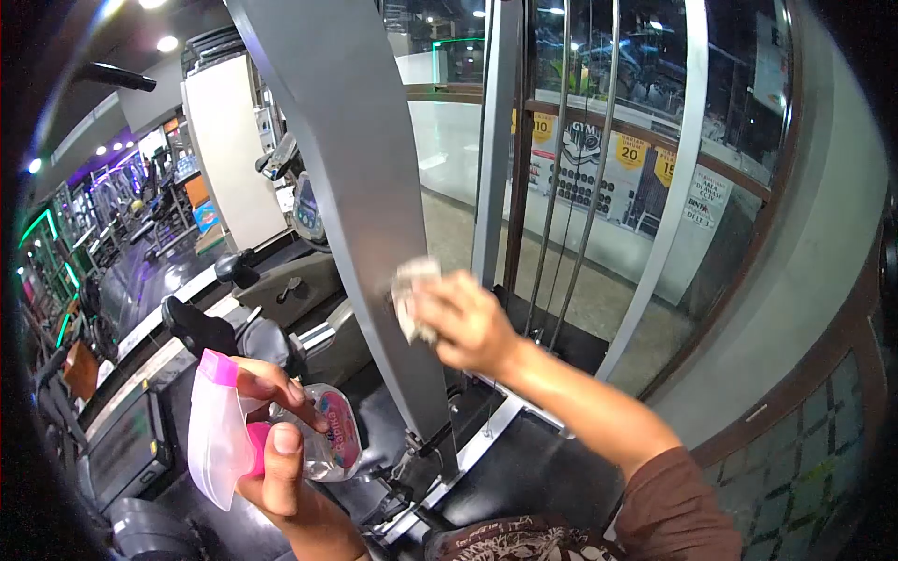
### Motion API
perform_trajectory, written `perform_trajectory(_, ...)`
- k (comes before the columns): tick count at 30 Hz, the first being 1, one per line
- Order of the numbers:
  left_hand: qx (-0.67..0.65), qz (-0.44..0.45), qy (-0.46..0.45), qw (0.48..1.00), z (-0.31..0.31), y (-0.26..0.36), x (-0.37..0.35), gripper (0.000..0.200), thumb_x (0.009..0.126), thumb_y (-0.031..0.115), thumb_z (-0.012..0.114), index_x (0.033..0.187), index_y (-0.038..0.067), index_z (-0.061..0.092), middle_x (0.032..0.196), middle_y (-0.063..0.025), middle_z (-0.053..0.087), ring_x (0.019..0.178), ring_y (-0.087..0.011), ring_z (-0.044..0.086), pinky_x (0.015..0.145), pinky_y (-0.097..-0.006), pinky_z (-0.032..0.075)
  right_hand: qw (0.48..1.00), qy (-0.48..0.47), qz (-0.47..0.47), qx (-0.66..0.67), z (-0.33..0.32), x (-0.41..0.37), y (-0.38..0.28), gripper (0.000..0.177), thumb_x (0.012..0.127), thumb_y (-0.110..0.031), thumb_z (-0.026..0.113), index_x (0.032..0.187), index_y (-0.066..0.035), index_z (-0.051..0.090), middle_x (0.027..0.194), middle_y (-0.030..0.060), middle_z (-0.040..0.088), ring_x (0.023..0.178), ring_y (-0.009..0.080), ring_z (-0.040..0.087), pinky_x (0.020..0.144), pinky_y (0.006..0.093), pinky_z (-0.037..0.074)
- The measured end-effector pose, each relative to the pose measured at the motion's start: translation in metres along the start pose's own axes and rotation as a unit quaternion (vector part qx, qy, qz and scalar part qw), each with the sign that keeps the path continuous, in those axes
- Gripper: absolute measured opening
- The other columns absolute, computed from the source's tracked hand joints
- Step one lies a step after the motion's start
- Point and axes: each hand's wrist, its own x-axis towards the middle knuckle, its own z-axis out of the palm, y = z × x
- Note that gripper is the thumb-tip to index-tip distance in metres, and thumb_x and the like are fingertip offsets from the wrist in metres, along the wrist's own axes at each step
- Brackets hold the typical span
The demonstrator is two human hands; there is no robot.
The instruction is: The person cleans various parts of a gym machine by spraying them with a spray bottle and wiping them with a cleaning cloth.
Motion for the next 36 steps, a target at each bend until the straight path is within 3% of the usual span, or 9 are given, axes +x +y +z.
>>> perform_trajectory(5, 0.031, 0.013, -0.042, 0.999, -0.007, -0.010, -0.020, 0.051, 0.089, 0.028, 0.064, 0.125, -0.003, 0.047, 0.093, -0.0120, 0.049, 0.066, -0.0172, 0.051, 0.053, -0.0292, 0.046, 0.980, 0.187, -0.034, 0.052, -0.043, 0.155, 0.023, 0.032, 0.071, -0.003, 0.073, 0.101, -0.009, 0.061, 0.104, 0.0127, 0.058, 0.094, 0.0369, 0.060, 0.080, 0.0456, 0.051)
perform_trajectory(7, 0.018, -0.040, -0.009, 0.999, -0.006, -0.010, -0.030, 0.045, 0.083, 0.024, 0.068, 0.113, -0.004, 0.050, 0.091, -0.0125, 0.051, 0.070, -0.0174, 0.053, 0.056, -0.0294, 0.049, 0.977, 0.207, -0.028, 0.032, -0.023, 0.165, 0.027, 0.034, 0.071, -0.003, 0.073, 0.102, -0.010, 0.063, 0.104, 0.0115, 0.057, 0.090, 0.0374, 0.058, 0.077, 0.0456, 0.051)
perform_trajectory(13, 0.108, -0.174, -0.001, 0.979, -0.035, -0.048, -0.086, 0.030, 0.080, 0.009, 0.074, 0.101, -0.005, 0.059, 0.081, -0.0086, 0.060, 0.071, -0.0166, 0.061, 0.063, -0.0285, 0.053, 0.986, 0.163, 0.023, 0.003, 0.039, 0.052, 0.003, 0.041, 0.068, -0.002, 0.068, 0.108, -0.010, 0.067, 0.100, 0.0106, 0.056, 0.087, 0.0387, 0.056, 0.078, 0.0484, 0.049)
perform_trajectory(14, 0.214, -0.098, -0.058, 0.970, -0.045, -0.073, -0.099, 0.020, 0.081, 0.008, 0.073, 0.094, -0.002, 0.063, 0.077, -0.0062, 0.060, 0.064, -0.0144, 0.058, 0.061, -0.0265, 0.049, 0.989, 0.149, 0.013, 0.011, 0.044, 0.026, -0.001, 0.043, 0.068, -0.002, 0.068, 0.110, -0.009, 0.067, 0.099, 0.0108, 0.055, 0.088, 0.0392, 0.056, 0.080, 0.0482, 0.049)
perform_trajectory(19, 0.282, -0.139, -0.104, 0.944, -0.034, -0.133, -0.152, 0.018, 0.082, 0.006, 0.074, 0.079, 0.001, 0.058, 0.064, -0.0036, 0.053, 0.057, -0.0104, 0.048, 0.053, -0.0282, 0.040, 0.991, 0.027, 0.099, 0.089, 0.050, -0.069, -0.007, 0.039, 0.066, -0.002, 0.071, 0.105, -0.009, 0.071, 0.101, 0.0120, 0.057, 0.090, 0.0382, 0.057, 0.080, 0.0460, 0.051)
perform_trajectory(22, 0.302, -0.167, -0.146, 0.927, -0.039, -0.141, -0.164, 0.020, 0.081, 0.013, 0.076, 0.080, 0.002, 0.059, 0.064, -0.0066, 0.056, 0.056, -0.0175, 0.052, 0.055, -0.0331, 0.042, 0.984, 0.051, 0.136, 0.100, 0.035, -0.049, -0.003, 0.031, 0.069, -0.001, 0.074, 0.099, -0.006, 0.069, 0.101, 0.0115, 0.058, 0.090, 0.0328, 0.060, 0.077, 0.0417, 0.052)
perform_trajectory(23, 0.311, -0.155, -0.172, 0.922, -0.046, -0.146, -0.169, 0.027, 0.084, 0.010, 0.074, 0.105, -0.002, 0.063, 0.075, -0.0065, 0.057, 0.064, -0.0143, 0.052, 0.061, -0.0294, 0.044, 0.985, 0.099, 0.113, 0.087, 0.028, -0.032, -0.001, 0.031, 0.069, 0.000, 0.075, 0.098, -0.005, 0.067, 0.102, 0.0115, 0.058, 0.091, 0.0303, 0.061, 0.076, 0.0407, 0.052)
perform_trajectory(28, 0.291, -0.191, -0.133, 0.928, -0.062, -0.143, -0.174, 0.039, 0.084, 0.008, 0.074, 0.120, -0.004, 0.062, 0.086, -0.0044, 0.061, 0.075, -0.0124, 0.057, 0.069, -0.0275, 0.048, 0.974, 0.181, 0.106, 0.087, 0.024, 0.049, 0.002, 0.038, 0.068, 0.000, 0.075, 0.104, -0.006, 0.065, 0.105, 0.0155, 0.057, 0.093, 0.0381, 0.058, 0.080, 0.0454, 0.049)
perform_trajectory(36, 0.272, -0.200, -0.119, 0.934, -0.080, -0.137, -0.177, 0.041, 0.084, 0.001, 0.072, 0.123, -0.004, 0.061, 0.090, -0.0039, 0.060, 0.079, -0.0115, 0.057, 0.073, -0.0266, 0.050, 0.992, 0.030, 0.122, -0.016, 0.120, -0.146, -0.048, 0.048, 0.065, -0.009, 0.074, 0.112, -0.016, 0.065, 0.106, 0.0122, 0.052, 0.102, 0.0386, 0.053, 0.093, 0.0547, 0.044)
